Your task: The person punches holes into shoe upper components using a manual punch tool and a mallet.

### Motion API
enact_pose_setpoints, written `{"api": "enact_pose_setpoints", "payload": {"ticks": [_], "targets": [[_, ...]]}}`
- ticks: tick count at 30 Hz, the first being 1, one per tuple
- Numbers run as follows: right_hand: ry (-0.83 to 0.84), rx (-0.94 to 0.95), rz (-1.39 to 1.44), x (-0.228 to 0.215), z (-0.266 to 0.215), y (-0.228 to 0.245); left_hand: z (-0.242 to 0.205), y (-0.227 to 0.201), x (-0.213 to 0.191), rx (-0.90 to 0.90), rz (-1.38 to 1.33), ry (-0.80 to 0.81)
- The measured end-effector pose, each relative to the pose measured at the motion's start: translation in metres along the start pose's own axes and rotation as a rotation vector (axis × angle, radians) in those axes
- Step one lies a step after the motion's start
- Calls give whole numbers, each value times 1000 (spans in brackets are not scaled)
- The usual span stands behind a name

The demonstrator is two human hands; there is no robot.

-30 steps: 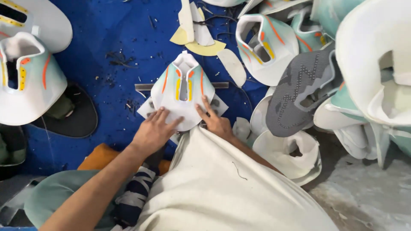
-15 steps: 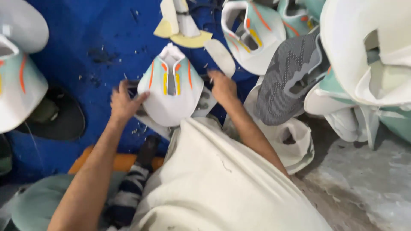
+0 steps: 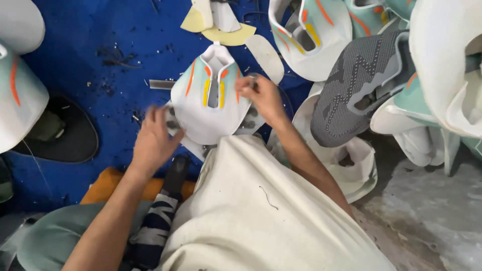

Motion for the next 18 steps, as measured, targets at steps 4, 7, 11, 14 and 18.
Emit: {"api": "enact_pose_setpoints", "payload": {"ticks": [4,7,11,14,18], "targets": [[196,-23,112,55,18,2,-70,-37,-36,22,565,291],[283,-6,134,64,24,-25,-134,-34,-23,-47,686,584],[311,8,170,57,32,-40,-155,-19,-4,14,642,677],[339,-10,183,59,26,-52,-152,-2,-6,-97,447,800],[269,-171,-37,67,16,-23,-136,0,-46,-306,215,761]]}}
Point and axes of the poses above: each hand's wrist, its own z-axis towards the middle knuckle, its own x-axis out of the palm, y = z × x, the point moved 4 cm from there along z, towards the middle knuckle, and after that the axes turned 6 degrees about z, right-handed, at the moved point
